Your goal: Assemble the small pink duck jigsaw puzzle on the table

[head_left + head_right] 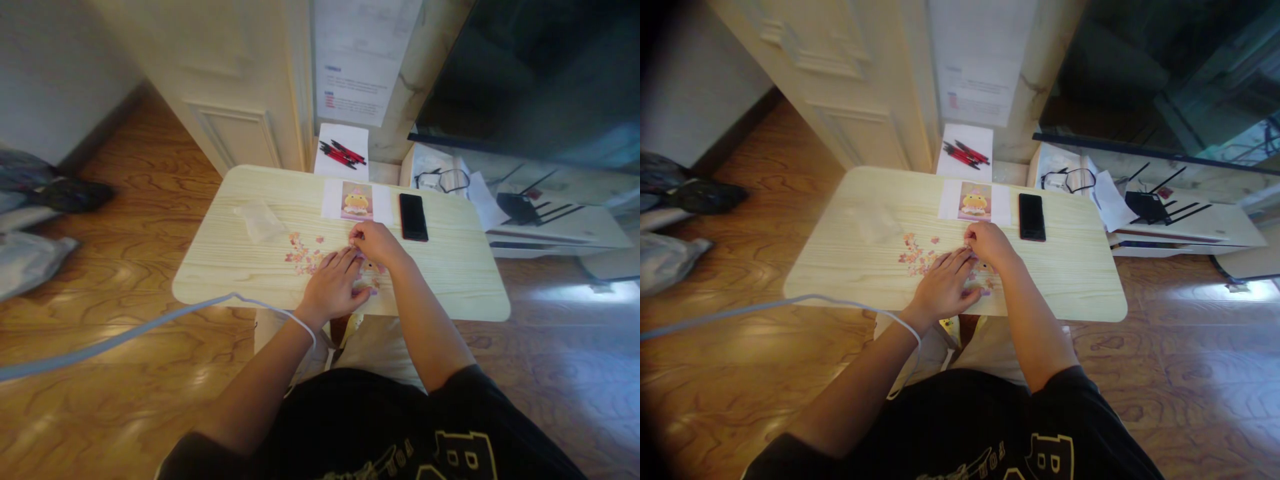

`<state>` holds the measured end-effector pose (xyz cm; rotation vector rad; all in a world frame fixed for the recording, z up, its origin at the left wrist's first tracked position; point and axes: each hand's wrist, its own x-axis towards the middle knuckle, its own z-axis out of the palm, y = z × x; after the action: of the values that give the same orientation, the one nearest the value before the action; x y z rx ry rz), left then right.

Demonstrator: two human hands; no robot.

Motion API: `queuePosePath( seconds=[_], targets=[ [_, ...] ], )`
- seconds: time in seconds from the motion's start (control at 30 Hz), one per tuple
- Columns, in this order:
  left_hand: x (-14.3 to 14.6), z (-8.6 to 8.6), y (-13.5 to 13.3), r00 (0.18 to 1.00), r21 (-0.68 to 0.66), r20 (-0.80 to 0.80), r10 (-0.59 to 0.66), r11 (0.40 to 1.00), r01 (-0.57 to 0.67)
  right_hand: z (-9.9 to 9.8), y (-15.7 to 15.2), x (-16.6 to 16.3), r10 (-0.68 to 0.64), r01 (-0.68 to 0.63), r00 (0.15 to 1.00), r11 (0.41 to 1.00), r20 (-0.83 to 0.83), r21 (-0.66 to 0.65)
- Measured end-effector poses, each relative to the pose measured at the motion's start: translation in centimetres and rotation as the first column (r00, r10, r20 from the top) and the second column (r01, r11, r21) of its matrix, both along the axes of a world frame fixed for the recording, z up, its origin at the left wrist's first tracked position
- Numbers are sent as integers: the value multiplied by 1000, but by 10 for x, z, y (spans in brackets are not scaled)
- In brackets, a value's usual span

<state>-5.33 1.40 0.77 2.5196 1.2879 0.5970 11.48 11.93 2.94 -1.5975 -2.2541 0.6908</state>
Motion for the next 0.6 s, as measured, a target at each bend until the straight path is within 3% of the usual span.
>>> queuePosePath(
  seconds=[0.33, 0.6],
  targets=[
    [0, 0, 0, 1000, -4, 15, 2, 1000, -2, -3, 0, 4, 74, -86, 992, 990, 106, 112],
    [-1, 2, -1, 1000, -25, 25, 2, 1000, -1, 0, 7, 7, 147, -153, 986, 986, 73, 73]
  ],
)
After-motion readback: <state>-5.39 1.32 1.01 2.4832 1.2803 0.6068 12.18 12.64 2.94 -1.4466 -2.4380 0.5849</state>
